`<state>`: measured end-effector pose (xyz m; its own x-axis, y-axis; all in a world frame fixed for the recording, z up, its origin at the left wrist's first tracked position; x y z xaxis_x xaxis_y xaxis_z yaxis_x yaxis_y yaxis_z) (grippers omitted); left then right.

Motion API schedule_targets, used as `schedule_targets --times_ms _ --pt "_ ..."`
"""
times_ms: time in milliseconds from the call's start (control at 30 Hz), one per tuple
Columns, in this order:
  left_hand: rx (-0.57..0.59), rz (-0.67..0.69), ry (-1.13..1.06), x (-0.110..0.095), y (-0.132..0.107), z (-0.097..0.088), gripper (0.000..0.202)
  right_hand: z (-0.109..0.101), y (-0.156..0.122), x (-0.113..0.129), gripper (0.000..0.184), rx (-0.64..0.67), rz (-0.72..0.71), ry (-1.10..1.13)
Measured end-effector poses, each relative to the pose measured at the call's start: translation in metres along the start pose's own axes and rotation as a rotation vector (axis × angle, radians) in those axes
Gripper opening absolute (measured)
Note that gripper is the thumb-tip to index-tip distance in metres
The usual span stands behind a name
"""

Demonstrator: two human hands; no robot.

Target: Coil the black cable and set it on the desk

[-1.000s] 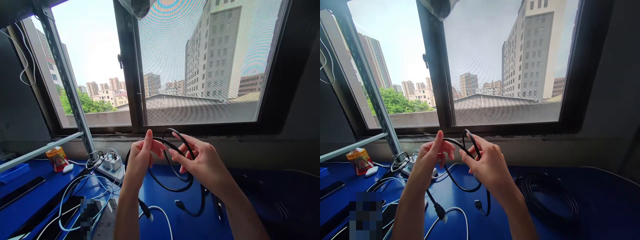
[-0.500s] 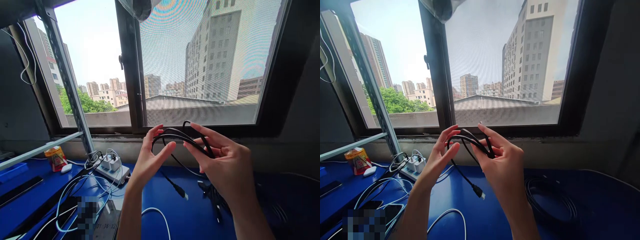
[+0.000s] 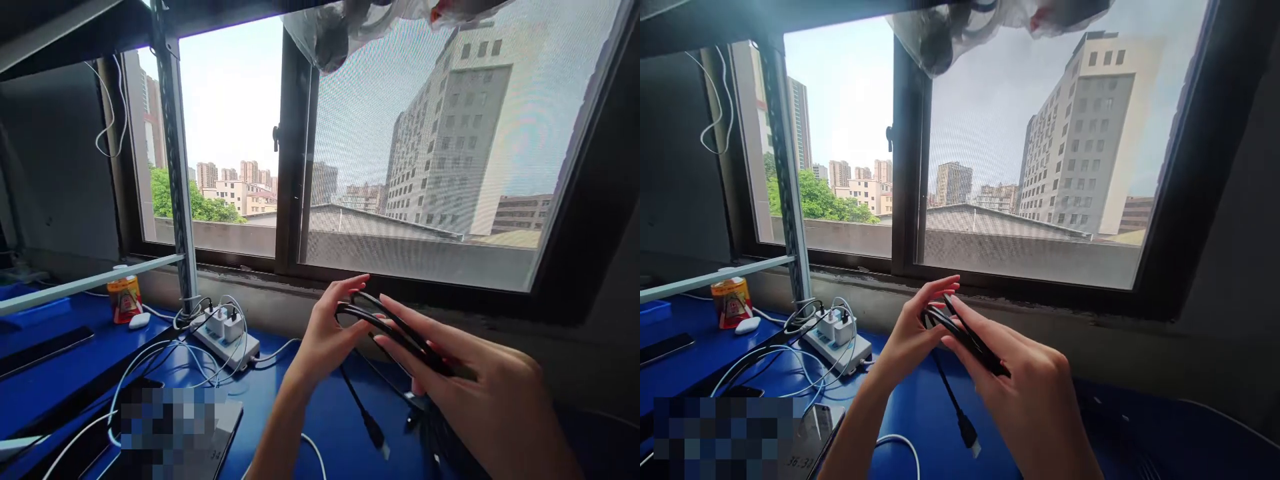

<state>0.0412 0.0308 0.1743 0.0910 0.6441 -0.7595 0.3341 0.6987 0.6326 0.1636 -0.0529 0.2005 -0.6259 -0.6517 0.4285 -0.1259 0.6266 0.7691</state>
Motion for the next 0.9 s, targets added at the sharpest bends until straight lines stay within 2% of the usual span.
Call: schedule_targets --times_ms 67,167,300,400,533,600,700,800,900 --pt "-0.025 -0.015 0.045 -0.002 -0.001 0.003 0.032 0.003 0.001 -0.002 0.027 0.021 -0.017 -0.021" --pt "-0.132 -0.068 0.204 -0.005 -0.004 0.002 0.029 0.009 0.003 -0.013 0.024 0.02 -0.021 -0.015" --pt "-0.31 -0.163 0.343 -0.009 -0.015 -0.01 0.025 0.018 0.007 -0.026 0.025 0.07 0.145 0.073" --pt "-0.406 -0.143 0.258 -0.017 -0.022 -0.02 0.022 0.024 0.005 -0.022 0.029 0.099 0.276 0.201" --pt "-0.531 0.026 0.058 -0.032 -0.032 -0.029 0.02 0.034 0.003 -0.011 0.026 0.159 0.324 0.377" --pt "-0.55 0.059 0.026 -0.034 -0.033 -0.028 0.02 0.032 0.003 -0.009 0.026 0.145 0.29 0.326" --pt "-0.547 0.043 0.067 -0.033 -0.032 -0.024 0.017 0.02 0.003 -0.012 0.034 0.019 0.21 0.141" --pt "-0.487 -0.048 0.106 -0.022 -0.027 -0.022 0.014 0.007 0.002 -0.018 0.037 -0.102 0.199 0.004" --pt "-0.424 -0.168 0.059 -0.002 -0.02 -0.024 0.021 -0.008 -0.003 -0.025 0.032 -0.22 0.269 0.069"
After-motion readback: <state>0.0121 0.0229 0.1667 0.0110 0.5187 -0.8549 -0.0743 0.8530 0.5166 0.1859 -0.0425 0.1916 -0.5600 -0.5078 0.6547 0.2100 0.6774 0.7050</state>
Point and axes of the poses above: each hand's wrist, its own y-axis towards the middle knuckle, its own z-axis out of the palm, x = y × z, the point moved 8 cm from there along y, towards the middle knuckle, and after that the axes turned 10 degrees about x, right-handed, at the moved point
